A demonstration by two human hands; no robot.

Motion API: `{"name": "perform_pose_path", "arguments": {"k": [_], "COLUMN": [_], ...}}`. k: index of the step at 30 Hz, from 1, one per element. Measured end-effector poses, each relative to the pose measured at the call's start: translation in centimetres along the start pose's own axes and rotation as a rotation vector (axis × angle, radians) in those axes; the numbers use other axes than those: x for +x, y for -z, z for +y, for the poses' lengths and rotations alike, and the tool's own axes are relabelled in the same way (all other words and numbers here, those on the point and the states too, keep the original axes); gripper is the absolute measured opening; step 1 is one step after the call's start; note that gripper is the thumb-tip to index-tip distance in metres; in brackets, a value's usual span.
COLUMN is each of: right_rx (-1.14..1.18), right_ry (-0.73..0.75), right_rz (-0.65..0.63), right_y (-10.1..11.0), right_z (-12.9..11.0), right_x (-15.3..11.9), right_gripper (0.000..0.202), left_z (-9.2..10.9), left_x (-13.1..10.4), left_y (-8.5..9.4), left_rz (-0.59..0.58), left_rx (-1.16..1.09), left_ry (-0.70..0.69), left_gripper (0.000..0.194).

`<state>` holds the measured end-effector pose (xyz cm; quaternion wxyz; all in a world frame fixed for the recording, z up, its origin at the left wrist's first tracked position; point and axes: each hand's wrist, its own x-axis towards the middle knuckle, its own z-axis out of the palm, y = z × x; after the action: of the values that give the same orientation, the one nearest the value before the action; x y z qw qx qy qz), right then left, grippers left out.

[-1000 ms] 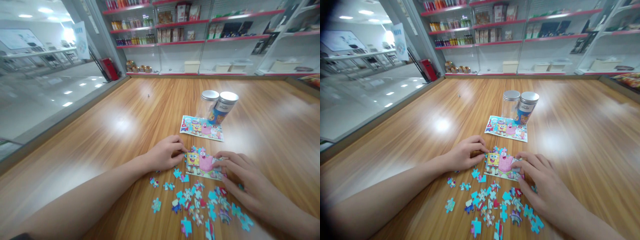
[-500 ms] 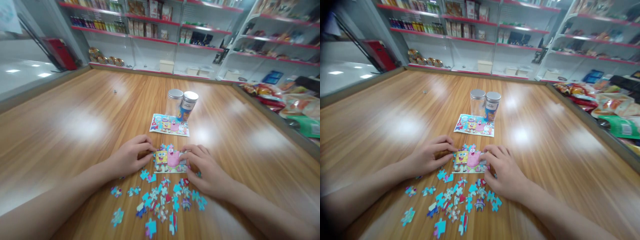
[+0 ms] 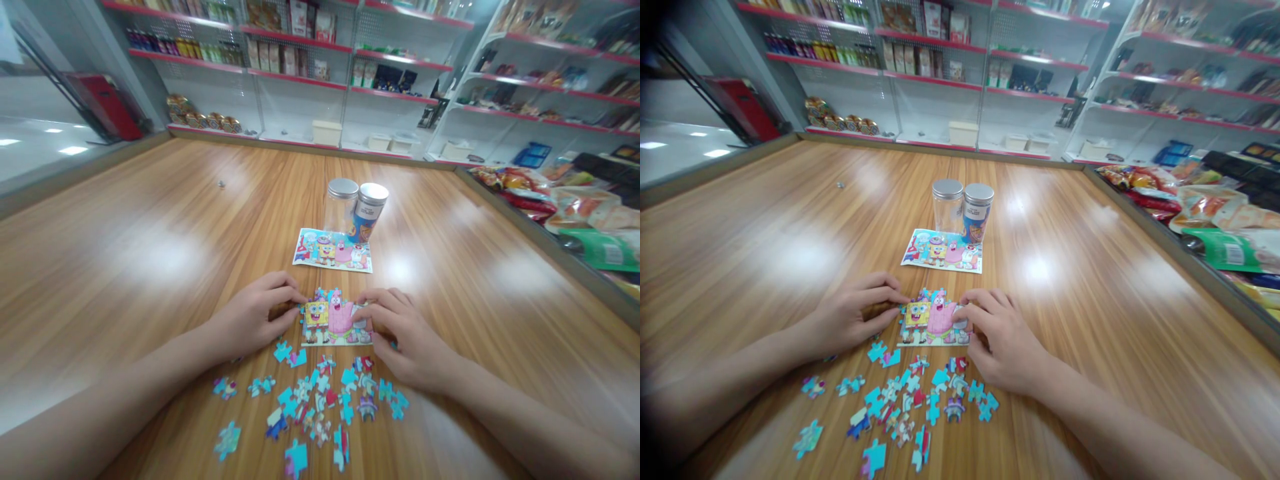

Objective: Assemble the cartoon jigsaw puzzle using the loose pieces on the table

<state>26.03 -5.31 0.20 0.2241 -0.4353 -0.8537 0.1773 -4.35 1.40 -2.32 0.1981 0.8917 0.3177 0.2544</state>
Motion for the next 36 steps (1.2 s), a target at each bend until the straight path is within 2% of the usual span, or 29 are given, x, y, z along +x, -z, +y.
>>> {"name": "perform_pose_path", "arguments": {"k": [36], "right_rx": [-0.012], "right_ry": [-0.017], "right_rz": [-0.011], "right_y": [0.19], "right_z": [0.37], "right_x": [-0.18], "right_gripper": [0.029], "left_z": [0.29], "left_x": [0.10], "left_y": [-0.01], "left_rz": [0.000], "left_rx": [-0.025], "left_ry": [0.005], "left_gripper": [0.020]}}
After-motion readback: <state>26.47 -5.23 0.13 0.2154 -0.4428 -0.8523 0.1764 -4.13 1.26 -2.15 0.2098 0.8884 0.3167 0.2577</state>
